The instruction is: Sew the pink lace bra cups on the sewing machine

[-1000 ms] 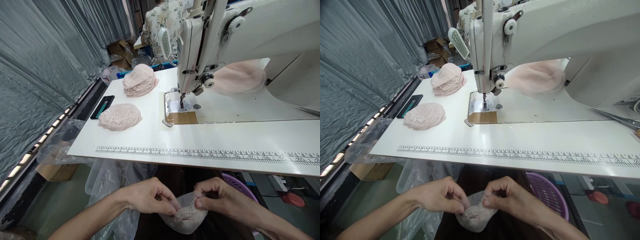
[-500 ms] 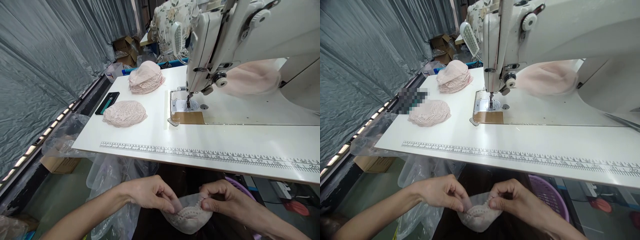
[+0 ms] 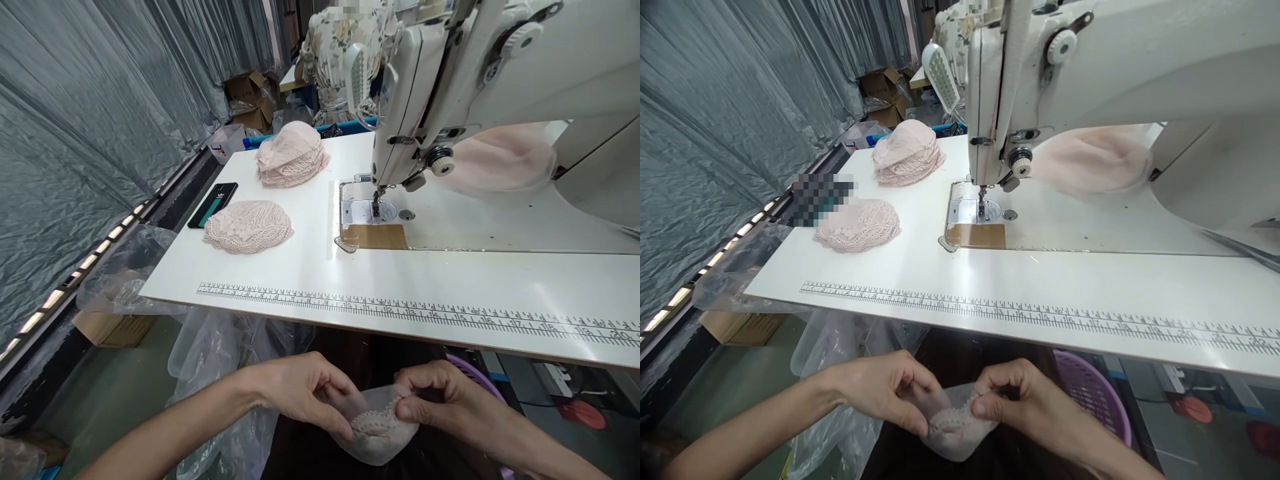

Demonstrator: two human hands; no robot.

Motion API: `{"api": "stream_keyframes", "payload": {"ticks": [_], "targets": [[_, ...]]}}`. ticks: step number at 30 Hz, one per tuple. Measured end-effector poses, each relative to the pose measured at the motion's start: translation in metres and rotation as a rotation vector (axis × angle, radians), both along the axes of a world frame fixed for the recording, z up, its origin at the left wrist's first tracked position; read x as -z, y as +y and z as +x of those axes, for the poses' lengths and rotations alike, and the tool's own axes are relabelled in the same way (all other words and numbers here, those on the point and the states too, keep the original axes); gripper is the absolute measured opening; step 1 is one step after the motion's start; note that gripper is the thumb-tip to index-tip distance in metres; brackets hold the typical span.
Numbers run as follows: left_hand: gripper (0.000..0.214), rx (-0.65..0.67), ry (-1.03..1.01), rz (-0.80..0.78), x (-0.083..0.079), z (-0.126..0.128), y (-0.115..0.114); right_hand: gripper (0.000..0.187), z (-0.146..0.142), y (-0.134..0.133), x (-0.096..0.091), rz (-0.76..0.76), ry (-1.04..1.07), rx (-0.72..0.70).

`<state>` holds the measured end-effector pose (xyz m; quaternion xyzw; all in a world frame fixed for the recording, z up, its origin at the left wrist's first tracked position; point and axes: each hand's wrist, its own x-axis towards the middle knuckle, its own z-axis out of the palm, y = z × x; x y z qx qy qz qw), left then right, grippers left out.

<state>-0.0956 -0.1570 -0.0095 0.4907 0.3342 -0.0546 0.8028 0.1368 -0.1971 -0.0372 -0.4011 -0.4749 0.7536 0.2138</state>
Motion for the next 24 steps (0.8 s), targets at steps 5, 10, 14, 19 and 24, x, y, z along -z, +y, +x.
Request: {"api": "stream_keyframes", "payload": {"ticks": [5, 10, 14, 19, 24], "targets": [[0.033, -0.060, 0.085, 0.069, 0.001, 0.012, -0.004, 0.029, -0.002, 0.001, -0.004, 0.047, -0.026, -0.027], [0.019, -0.063, 0.110, 0.141, 0.001, 0.009, -0.005, 0.030, 0.001, 0.001, -0.008, 0.052, -0.037, -0.059], [0.019, -0.039, 0.100, 0.161, 0.002, 0.004, -0.005, 0.027, 0.002, 0.000, -0.008, 0.079, -0.072, -0.087], [0.018, -0.011, 0.080, 0.158, 0.003, 0.003, -0.004, 0.027, 0.002, -0.002, -0.009, 0.120, -0.115, -0.099], [0.019, 0.000, 0.091, 0.172, 0.003, 0.002, -0.005, 0.027, 0.001, -0.003, -0.009, 0.132, -0.144, -0.092]]}}
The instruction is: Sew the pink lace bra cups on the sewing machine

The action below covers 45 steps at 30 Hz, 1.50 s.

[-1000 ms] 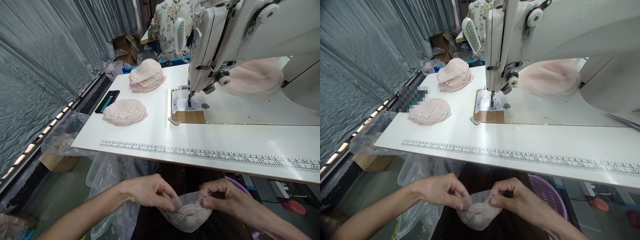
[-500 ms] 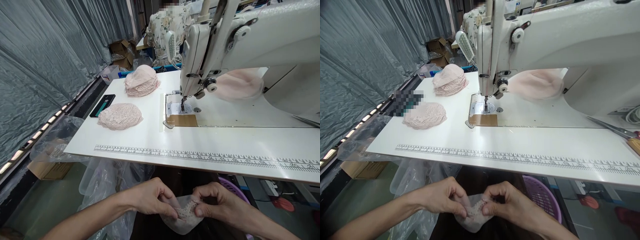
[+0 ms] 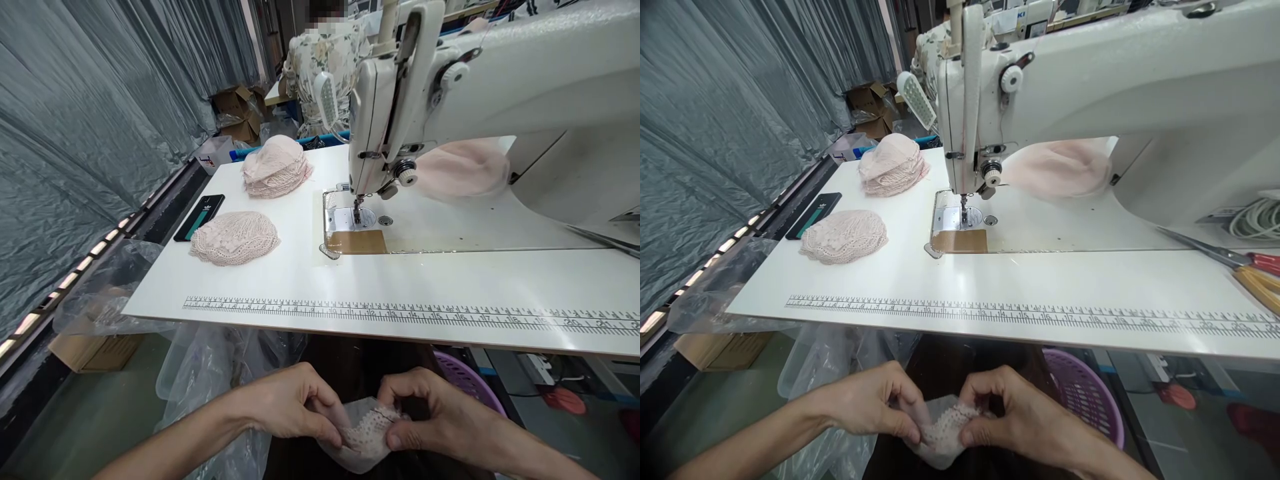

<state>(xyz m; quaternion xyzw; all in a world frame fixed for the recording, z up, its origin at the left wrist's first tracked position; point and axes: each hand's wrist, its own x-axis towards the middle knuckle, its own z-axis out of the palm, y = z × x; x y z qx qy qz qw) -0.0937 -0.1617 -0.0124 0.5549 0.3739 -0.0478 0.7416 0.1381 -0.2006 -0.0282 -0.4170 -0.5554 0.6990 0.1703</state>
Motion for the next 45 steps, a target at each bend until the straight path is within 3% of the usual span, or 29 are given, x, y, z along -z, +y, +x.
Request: {"api": "stream_keyframes", "payload": {"ticks": [6, 11, 24, 30, 45], "targets": [[0.022, 0.013, 0.003, 0.022, -0.008, -0.001, -0.002, 0.017, -0.003, -0.002, -0.004, 0.023, -0.063, 0.003], [0.029, 0.025, 0.025, 0.130, -0.015, 0.008, -0.008, 0.015, -0.007, -0.005, -0.011, 0.056, -0.124, 0.028], [0.022, -0.070, 0.110, 0.209, -0.012, 0.012, -0.011, 0.020, -0.008, -0.009, -0.007, 0.088, -0.120, -0.001], [0.020, -0.079, 0.111, 0.249, -0.009, 0.012, -0.013, 0.019, -0.006, -0.012, -0.005, 0.119, -0.255, -0.014], [0.032, -0.034, 0.143, 0.248, -0.010, 0.012, -0.013, 0.018, -0.011, -0.009, -0.004, 0.135, -0.122, 0.031]]}}
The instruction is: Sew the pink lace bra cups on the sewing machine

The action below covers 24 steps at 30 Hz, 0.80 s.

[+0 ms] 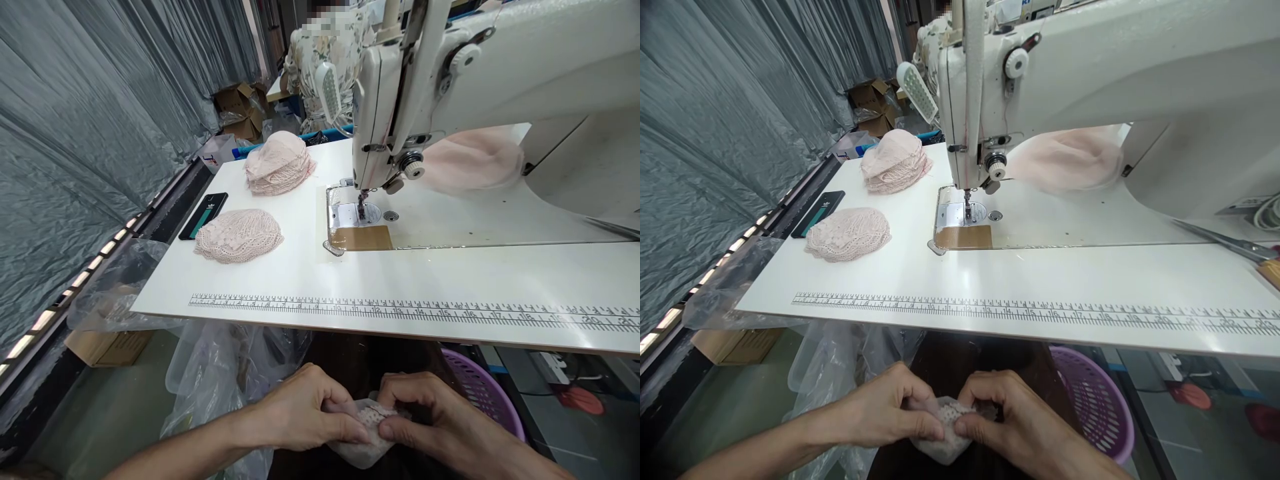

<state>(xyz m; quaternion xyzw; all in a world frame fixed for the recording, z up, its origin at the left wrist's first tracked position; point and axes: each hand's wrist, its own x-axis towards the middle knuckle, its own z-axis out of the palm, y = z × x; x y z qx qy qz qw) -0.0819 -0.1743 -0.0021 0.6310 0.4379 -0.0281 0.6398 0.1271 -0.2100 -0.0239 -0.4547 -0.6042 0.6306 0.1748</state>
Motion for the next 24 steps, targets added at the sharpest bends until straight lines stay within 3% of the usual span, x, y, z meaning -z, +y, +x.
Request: {"api": "stream_keyframes", "payload": {"ticks": [5, 12, 19, 24], "targets": [[0.023, 0.013, -0.018, -0.081, -0.002, -0.006, 0.001, 0.024, 0.007, 0.001, 0.004, -0.064, 0.038, 0.036], [0.017, 0.038, -0.061, -0.070, 0.002, -0.007, 0.002, 0.028, 0.012, 0.004, 0.008, -0.125, 0.101, 0.004], [0.025, 0.025, -0.105, -0.161, 0.001, -0.004, 0.003, 0.029, 0.001, 0.005, 0.009, -0.257, 0.198, -0.017], [0.035, 0.018, -0.091, -0.215, -0.004, -0.003, 0.006, 0.034, -0.001, 0.004, 0.013, -0.259, 0.204, 0.013]]}}
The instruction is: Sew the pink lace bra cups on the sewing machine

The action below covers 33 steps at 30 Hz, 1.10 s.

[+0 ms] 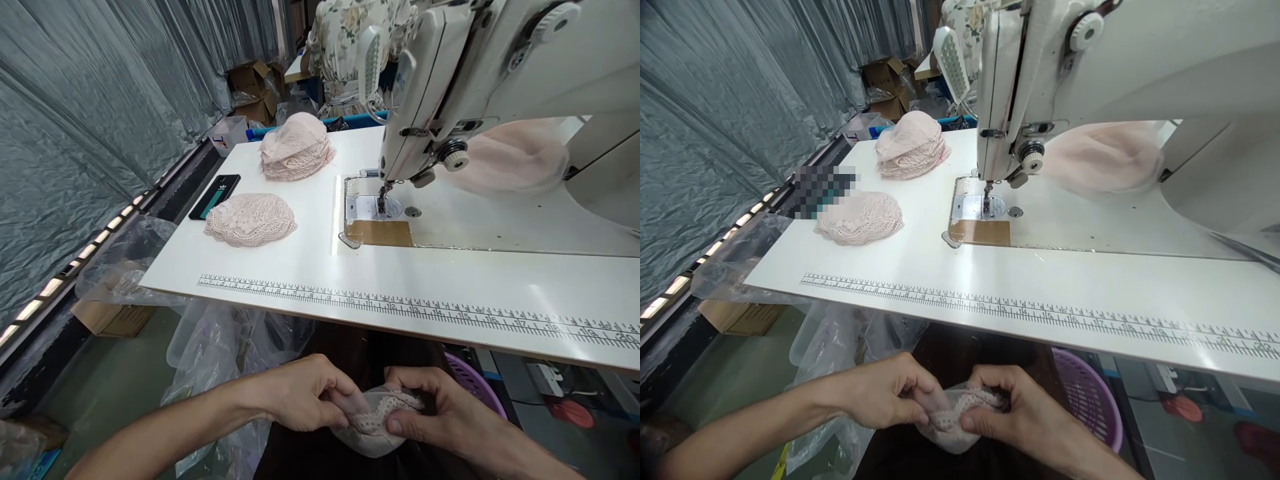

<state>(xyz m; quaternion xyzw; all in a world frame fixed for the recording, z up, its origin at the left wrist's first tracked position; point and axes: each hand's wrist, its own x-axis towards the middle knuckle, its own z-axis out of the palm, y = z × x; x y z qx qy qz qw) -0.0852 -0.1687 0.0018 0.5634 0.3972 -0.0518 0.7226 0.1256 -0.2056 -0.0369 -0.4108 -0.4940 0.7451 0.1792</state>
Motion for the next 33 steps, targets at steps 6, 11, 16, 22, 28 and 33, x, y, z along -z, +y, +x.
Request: {"api": "stream_keyframes", "payload": {"ticks": [6, 11, 16, 22, 28, 33], "targets": [[0.048, 0.055, -0.088, -0.002, -0.004, -0.004, 0.005, 0.037, -0.002, -0.001, -0.006, 0.056, -0.020, 0.019], [0.029, 0.037, -0.098, 0.061, -0.011, -0.003, 0.001, 0.031, -0.005, -0.004, -0.017, 0.074, -0.067, 0.032], [0.028, -0.073, -0.071, 0.104, -0.005, 0.007, -0.007, 0.033, -0.005, -0.004, -0.021, 0.106, -0.098, 0.039], [0.021, -0.061, -0.033, 0.116, -0.005, 0.011, -0.004, 0.031, 0.004, -0.006, -0.020, 0.200, -0.113, 0.033], [0.019, -0.037, 0.011, 0.127, -0.006, 0.012, -0.003, 0.028, 0.006, -0.006, -0.018, 0.253, -0.125, 0.015], [0.018, -0.027, 0.040, 0.156, -0.005, 0.011, -0.003, 0.029, 0.008, -0.004, -0.017, 0.228, -0.090, 0.028]]}}
